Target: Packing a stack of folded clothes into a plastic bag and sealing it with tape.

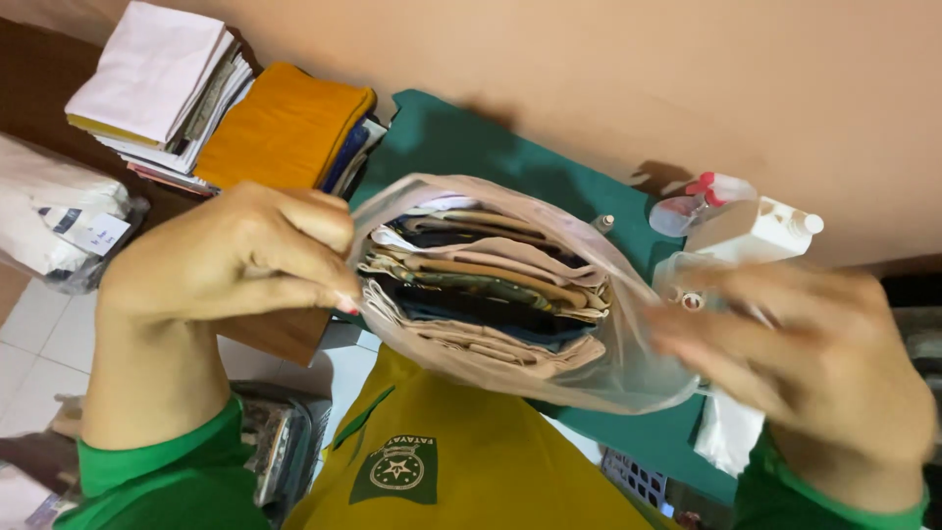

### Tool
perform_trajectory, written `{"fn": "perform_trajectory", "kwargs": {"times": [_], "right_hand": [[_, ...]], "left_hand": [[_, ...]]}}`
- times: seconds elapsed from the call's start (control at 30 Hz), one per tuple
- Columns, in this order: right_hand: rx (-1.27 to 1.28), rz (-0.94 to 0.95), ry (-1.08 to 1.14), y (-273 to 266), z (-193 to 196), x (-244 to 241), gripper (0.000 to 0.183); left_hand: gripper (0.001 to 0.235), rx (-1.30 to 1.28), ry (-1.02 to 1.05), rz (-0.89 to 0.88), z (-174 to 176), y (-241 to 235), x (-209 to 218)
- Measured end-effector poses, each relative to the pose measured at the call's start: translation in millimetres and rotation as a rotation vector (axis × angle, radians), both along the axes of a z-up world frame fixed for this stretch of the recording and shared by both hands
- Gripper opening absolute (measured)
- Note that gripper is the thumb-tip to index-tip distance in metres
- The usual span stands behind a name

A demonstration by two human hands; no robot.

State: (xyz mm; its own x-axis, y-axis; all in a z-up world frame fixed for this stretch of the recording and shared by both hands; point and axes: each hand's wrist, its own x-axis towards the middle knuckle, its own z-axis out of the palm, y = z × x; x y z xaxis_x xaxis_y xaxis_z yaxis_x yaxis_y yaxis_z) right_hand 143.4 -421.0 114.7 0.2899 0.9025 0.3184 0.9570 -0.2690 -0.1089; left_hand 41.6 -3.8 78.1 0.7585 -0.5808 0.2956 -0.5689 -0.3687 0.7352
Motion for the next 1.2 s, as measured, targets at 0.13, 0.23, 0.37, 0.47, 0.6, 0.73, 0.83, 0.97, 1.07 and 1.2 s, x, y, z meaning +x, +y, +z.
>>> {"fn": "perform_trajectory", "kwargs": {"times": [0.13,0.23,0.37,0.47,0.6,0.73,0.83,0.97,1.07,1.2], "right_hand": [[-0.040,0.185,0.055,73,-25,45,0.033],[-0.167,0.189,0.231,99,-59,76,0.051],[-0.259,-0.050,0.426,113,-70,95,0.064],[-0.155,0.015,0.445,119,-67,92,0.050],[-0.167,0.027,0.622,129,-54,86,0.050],[-0.184,0.009,0.551,129,-67,88,0.051],[-0.163,-0.076,0.580,123,-79,91,0.040],[-0.101,-0.219,0.629,124,-98,92,0.026],[0.007,-0.176,0.614,118,-112,94,0.017],[0.012,-0.035,0.615,115,-106,95,0.015]], "left_hand": [[0.012,0.027,-0.053,-0.060,0,6,5],[0.016,0.005,-0.102,-0.137,-1,17,10],[0.011,0.048,-0.062,-0.253,-5,28,21],[0.013,-0.018,-0.069,-0.361,-4,26,36],[0.029,-0.239,-0.133,-0.299,0,5,69],[0.018,0.057,0.161,0.005,-39,-16,104],[0.017,0.166,0.024,0.059,-78,-22,131],[0.028,0.319,0.049,0.019,-76,-23,141],[0.024,0.383,0.196,0.017,-73,-24,139],[0.016,0.350,0.114,0.072,-89,-24,139]]}}
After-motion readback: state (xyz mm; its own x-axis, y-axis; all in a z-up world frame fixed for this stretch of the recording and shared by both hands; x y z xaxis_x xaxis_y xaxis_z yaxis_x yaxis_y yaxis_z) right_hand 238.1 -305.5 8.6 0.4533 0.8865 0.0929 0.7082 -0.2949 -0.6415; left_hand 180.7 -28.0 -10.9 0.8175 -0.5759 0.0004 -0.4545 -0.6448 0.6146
